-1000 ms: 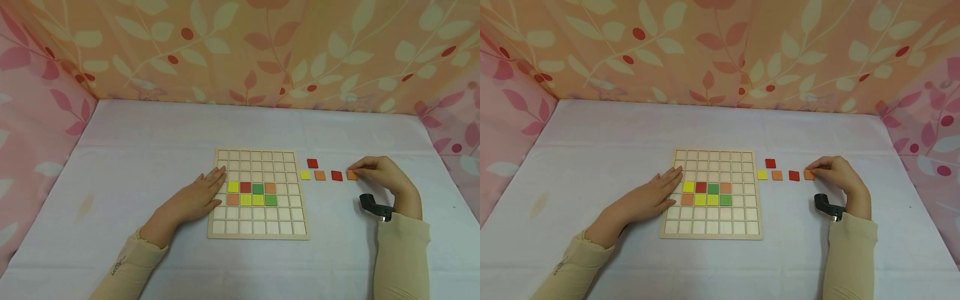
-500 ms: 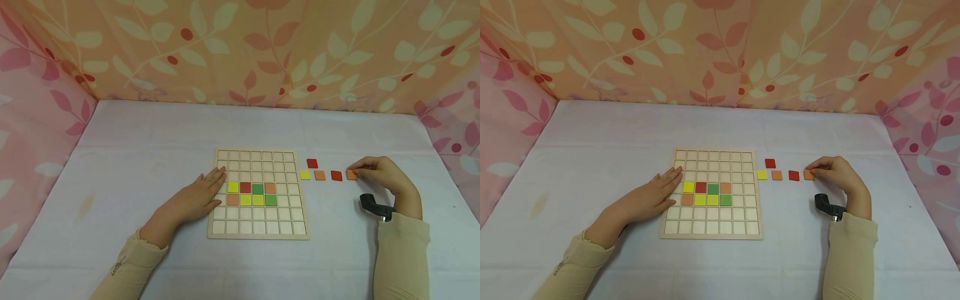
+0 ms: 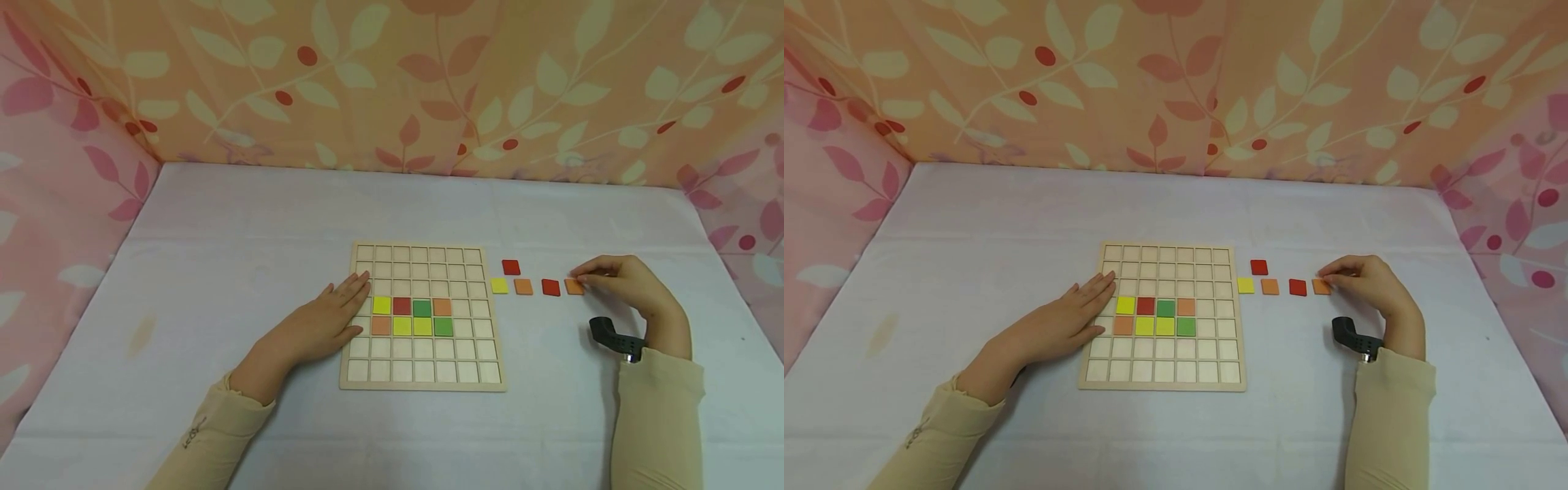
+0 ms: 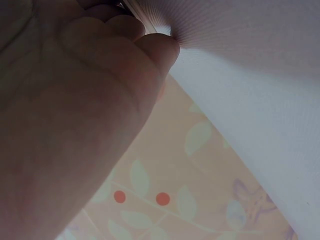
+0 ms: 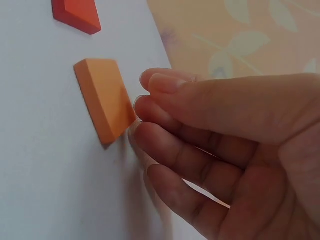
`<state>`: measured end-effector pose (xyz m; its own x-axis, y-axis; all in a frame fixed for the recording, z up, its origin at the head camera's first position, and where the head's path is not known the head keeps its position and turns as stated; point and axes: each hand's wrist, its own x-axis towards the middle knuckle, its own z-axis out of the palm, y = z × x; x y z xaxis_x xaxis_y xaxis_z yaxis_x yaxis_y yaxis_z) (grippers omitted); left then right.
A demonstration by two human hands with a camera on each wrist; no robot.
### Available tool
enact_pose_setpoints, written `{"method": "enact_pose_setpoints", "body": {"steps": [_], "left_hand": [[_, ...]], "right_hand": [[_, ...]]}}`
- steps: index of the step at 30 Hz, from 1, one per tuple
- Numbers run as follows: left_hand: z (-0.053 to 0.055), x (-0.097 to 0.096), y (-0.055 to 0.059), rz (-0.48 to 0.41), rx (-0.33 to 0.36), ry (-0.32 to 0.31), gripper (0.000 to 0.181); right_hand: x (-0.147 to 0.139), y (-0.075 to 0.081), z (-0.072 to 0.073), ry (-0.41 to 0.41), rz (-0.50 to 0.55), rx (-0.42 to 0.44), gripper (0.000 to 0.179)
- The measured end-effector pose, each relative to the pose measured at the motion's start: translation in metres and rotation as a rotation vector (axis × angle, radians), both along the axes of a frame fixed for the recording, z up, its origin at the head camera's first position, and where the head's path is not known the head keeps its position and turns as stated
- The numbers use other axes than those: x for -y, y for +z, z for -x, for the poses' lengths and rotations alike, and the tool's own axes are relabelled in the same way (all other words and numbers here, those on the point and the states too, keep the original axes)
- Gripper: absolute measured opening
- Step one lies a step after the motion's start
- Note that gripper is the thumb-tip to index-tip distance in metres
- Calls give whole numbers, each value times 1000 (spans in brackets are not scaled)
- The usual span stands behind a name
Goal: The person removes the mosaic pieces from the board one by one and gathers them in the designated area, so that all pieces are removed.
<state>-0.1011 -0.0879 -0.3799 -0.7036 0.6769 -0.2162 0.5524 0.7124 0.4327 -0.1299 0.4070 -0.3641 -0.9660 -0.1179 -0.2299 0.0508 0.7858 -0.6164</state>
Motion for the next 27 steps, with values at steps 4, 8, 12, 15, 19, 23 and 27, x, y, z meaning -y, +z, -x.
{"method": "enact_pose_setpoints", "body": {"steps": [4,8,12,15,19,23,27], "left_hand": [[0,0,-1,5,4,-2,67],[0,0,-1,6,3,-3,67],[0,-1,-1,7,4,-2,67],[0,-1,-1,13,6,-1,67],[0,-1,-2,16,1,1,67],[0,-1,-2,14,2,2,68],[0,0,-2,14,0,2,68]], "right_hand": [[2,2,-1,-12,-8,-11,31],[7,7,-2,-16,-22,-17,32],[14,13,-3,-9,-19,-33,32],[19,16,-3,2,-10,-43,30],[24,20,-2,14,-2,-55,29],[29,22,-3,20,5,-77,28],[35,24,-2,36,13,-85,28]]}}
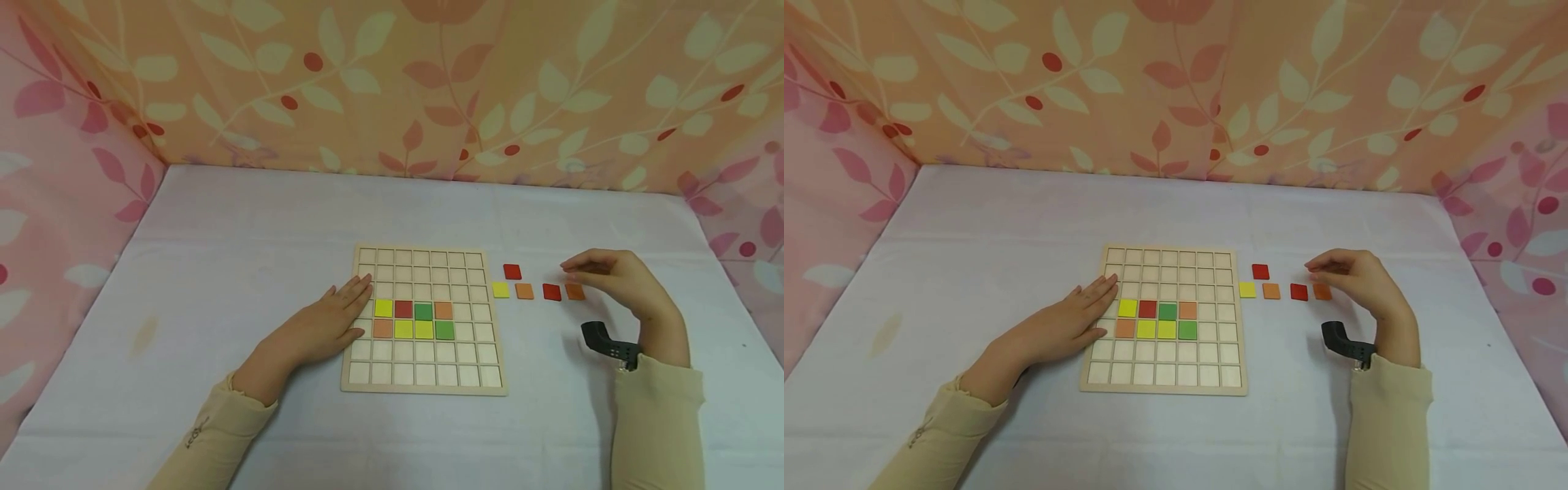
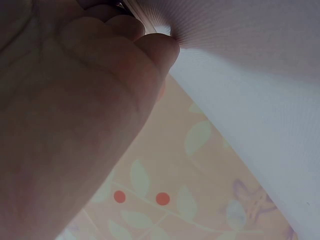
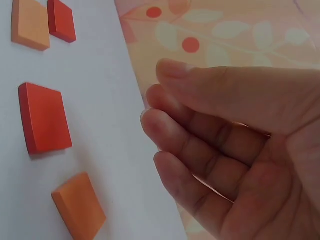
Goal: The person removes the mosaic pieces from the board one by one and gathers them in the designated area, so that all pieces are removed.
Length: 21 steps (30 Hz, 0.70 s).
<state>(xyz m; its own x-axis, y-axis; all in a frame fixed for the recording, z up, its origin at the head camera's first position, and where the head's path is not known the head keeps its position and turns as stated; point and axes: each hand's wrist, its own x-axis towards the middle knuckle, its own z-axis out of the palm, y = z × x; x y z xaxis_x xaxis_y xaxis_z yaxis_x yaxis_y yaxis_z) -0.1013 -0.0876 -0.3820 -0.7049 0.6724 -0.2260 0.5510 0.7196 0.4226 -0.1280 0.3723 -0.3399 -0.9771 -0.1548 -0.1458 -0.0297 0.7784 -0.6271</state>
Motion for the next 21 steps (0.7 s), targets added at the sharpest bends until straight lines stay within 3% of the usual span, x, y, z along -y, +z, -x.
{"method": "enact_pose_setpoints", "body": {"steps": [13,21], "left_hand": [[0,0,1,1,-3,-1,68],[-1,1,1,-3,-3,-7,67]], "right_hand": [[22,3,1,9,64,-47,24],[30,3,2,25,41,-47,22]]}}
